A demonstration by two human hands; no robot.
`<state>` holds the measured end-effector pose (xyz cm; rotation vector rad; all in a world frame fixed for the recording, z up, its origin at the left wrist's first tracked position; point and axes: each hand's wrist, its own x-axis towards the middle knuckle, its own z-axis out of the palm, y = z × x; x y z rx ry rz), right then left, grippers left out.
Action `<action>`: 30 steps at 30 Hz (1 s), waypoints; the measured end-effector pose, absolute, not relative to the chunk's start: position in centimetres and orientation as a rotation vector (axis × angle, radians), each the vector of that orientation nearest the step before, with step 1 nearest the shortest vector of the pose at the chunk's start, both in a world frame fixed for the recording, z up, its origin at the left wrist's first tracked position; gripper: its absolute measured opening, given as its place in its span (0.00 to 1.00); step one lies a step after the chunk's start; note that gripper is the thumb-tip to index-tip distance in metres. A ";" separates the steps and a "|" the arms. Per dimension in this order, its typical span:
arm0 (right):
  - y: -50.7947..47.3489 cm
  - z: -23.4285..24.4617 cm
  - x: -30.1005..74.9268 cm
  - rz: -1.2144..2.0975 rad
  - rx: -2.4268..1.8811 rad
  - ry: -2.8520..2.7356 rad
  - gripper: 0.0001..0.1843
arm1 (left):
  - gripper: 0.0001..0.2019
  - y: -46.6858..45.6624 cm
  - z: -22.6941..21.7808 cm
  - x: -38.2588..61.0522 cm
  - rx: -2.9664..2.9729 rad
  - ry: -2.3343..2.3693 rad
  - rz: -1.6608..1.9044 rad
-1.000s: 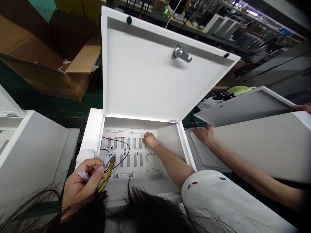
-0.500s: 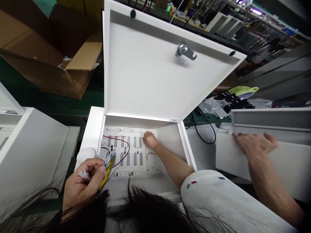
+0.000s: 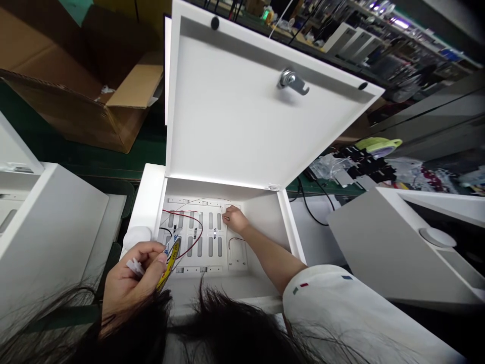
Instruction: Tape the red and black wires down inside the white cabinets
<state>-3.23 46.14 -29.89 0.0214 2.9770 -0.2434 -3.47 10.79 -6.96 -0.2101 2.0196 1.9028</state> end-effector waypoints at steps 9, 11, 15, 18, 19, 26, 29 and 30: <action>46.0 -29.5 -3.9 -0.159 0.014 2.912 0.17 | 0.08 11.0 -7.0 -3.6 -0.190 2.005 1.945; 46.1 -29.3 -4.2 -0.147 -0.002 2.891 0.17 | 0.08 11.1 -6.8 -3.5 -0.208 1.988 1.951; 46.1 -29.1 -4.7 -0.113 -0.050 2.854 0.17 | 0.08 11.2 -6.6 -3.5 -0.210 2.012 1.928; 46.2 -28.9 -5.0 -0.097 -0.085 2.846 0.16 | 0.07 11.2 -6.6 -3.4 -0.234 2.036 1.920; 46.3 -28.9 -5.1 -0.096 -0.098 2.843 0.16 | 0.07 11.3 -6.5 -3.4 -0.238 2.043 1.917; 46.0 -28.2 -5.3 -0.116 -0.146 2.821 0.16 | 0.08 11.1 -6.6 -3.5 -0.195 2.074 1.897; 45.9 -28.2 -5.1 -0.129 -0.125 2.836 0.17 | 0.08 11.1 -6.6 -3.6 -0.194 2.042 1.908; 45.9 -28.2 -5.1 -0.140 -0.119 2.839 0.17 | 0.08 11.1 -6.6 -3.6 -0.202 2.037 1.911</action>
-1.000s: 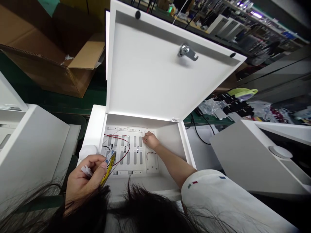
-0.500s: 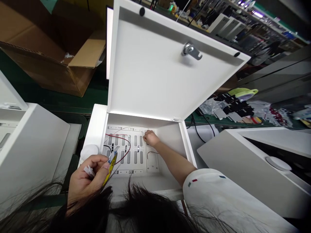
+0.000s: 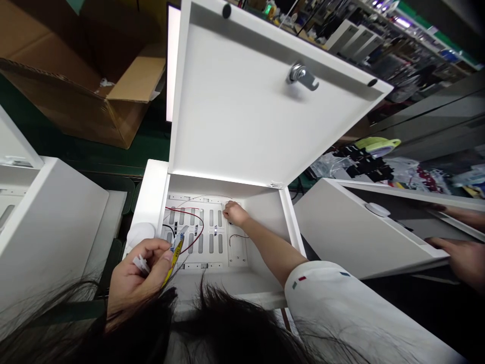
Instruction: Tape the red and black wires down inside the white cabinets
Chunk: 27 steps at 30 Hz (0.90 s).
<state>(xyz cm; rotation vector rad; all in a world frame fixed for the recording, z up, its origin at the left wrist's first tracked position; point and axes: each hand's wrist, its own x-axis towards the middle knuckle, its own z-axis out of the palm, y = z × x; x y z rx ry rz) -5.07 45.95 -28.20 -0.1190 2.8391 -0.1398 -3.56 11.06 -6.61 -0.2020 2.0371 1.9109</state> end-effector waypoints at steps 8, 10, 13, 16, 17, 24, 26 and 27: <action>46.4 -28.6 -4.9 -0.147 -0.156 2.839 0.17 | 0.07 11.2 -6.3 -3.6 -0.213 2.035 1.927; 46.3 -28.6 -5.0 -0.119 -0.161 2.839 0.17 | 0.07 11.2 -6.3 -3.5 -0.231 2.029 1.935; 46.3 -28.6 -5.1 -0.099 -0.163 2.838 0.17 | 0.07 11.2 -6.3 -3.5 -0.241 2.028 1.950; 46.4 -28.8 -5.3 -0.105 -0.154 2.835 0.17 | 0.06 11.2 -6.3 -3.5 -0.230 2.036 1.943; 46.4 -28.9 -5.3 -0.108 -0.151 2.839 0.17 | 0.05 11.2 -6.4 -3.5 -0.226 2.040 1.938; 46.5 -29.2 -5.3 -0.123 -0.179 2.864 0.16 | 0.05 11.0 -6.5 -3.6 -0.213 2.072 1.901; 46.3 -29.2 -5.2 -0.134 -0.165 2.864 0.16 | 0.05 10.9 -6.4 -3.5 -0.209 2.090 1.880; 46.3 -29.2 -5.1 -0.147 -0.155 2.868 0.16 | 0.05 10.9 -6.3 -3.5 -0.204 2.090 1.876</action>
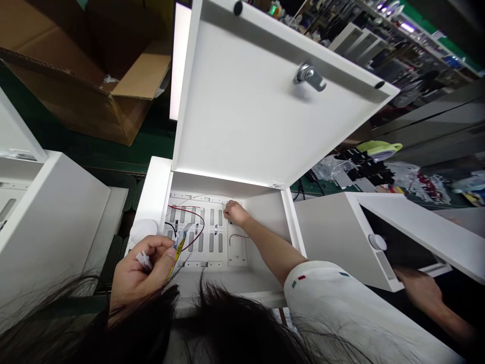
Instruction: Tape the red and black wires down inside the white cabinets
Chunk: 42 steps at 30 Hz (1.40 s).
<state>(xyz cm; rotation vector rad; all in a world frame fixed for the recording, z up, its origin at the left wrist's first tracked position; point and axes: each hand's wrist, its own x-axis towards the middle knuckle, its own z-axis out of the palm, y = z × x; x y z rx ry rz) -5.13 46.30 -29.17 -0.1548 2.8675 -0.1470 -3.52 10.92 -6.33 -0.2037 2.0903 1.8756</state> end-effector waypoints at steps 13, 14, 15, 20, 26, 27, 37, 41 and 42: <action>45.6 -28.9 -4.3 -0.034 -0.144 2.889 0.15 | 0.04 9.7 -8.8 -4.2 0.040 1.999 1.959; 45.5 -28.9 -4.3 -0.016 -0.145 2.885 0.15 | 0.04 9.6 -8.9 -4.2 0.047 2.004 1.957; 45.4 -28.9 -4.4 0.001 -0.151 2.879 0.15 | 0.04 9.6 -9.0 -4.3 0.051 2.005 1.956; 45.2 -29.2 -4.9 0.109 -0.219 2.867 0.13 | 0.04 9.8 -8.8 -4.2 0.038 1.992 1.952; 45.4 -30.3 -5.4 0.150 -0.265 2.856 0.09 | 0.03 10.6 -7.3 -3.7 -0.119 2.046 1.957; 45.4 -30.4 -5.4 0.131 -0.240 2.863 0.09 | 0.03 10.7 -7.2 -3.7 -0.130 2.055 1.946; 45.6 -31.6 -4.4 -0.025 -0.066 3.019 0.08 | 0.04 10.6 -7.0 -3.7 -0.140 2.081 1.898; 46.0 -31.5 -4.2 -0.182 0.014 3.040 0.08 | 0.04 10.6 -7.0 -3.7 -0.122 2.079 1.896; 46.1 -31.2 -4.0 -0.235 0.033 3.038 0.08 | 0.04 10.6 -7.0 -3.7 -0.118 2.071 1.900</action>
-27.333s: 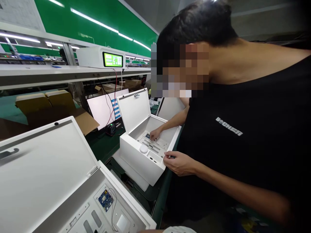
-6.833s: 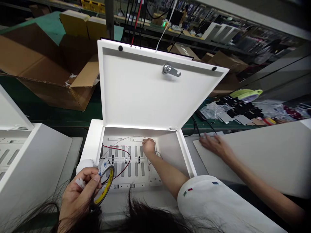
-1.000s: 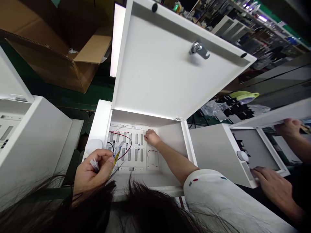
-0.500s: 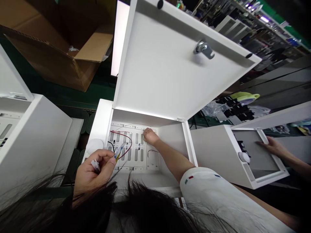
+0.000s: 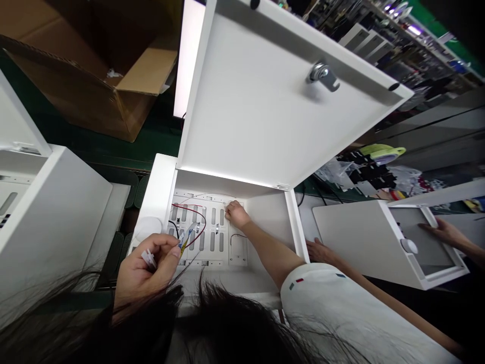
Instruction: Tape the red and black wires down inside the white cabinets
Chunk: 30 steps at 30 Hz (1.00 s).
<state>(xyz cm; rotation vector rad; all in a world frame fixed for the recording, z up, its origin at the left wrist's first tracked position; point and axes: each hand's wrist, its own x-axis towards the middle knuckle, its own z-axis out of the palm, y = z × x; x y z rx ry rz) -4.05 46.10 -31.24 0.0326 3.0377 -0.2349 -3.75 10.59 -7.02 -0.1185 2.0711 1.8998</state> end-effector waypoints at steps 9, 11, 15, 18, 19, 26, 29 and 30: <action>46.3 -29.7 -3.5 -0.293 0.069 2.957 0.11 | 0.05 10.7 -7.1 -3.8 -0.150 2.052 1.933; 46.1 -29.8 -3.7 -0.223 0.045 2.947 0.15 | 0.06 10.6 -7.1 -3.8 -0.141 2.045 1.934; 45.8 -30.0 -4.0 -0.166 -0.012 2.971 0.16 | 0.05 10.6 -7.0 -3.7 -0.149 2.058 1.914; 45.8 -30.2 -4.1 -0.165 0.040 2.992 0.13 | 0.05 10.6 -6.9 -3.7 -0.142 2.034 1.915; 45.9 -30.2 -4.1 -0.168 0.049 2.995 0.12 | 0.04 10.6 -6.8 -3.7 -0.141 2.018 1.925; 46.4 -30.3 -4.1 -0.222 0.060 3.001 0.10 | 0.04 10.7 -7.0 -3.7 -0.143 2.028 1.953; 46.4 -29.9 -4.2 -0.234 0.067 2.989 0.09 | 0.05 10.7 -7.1 -3.7 -0.141 2.032 1.944; 46.4 -29.7 -4.3 -0.242 0.070 2.982 0.09 | 0.05 10.7 -7.1 -3.7 -0.140 2.033 1.941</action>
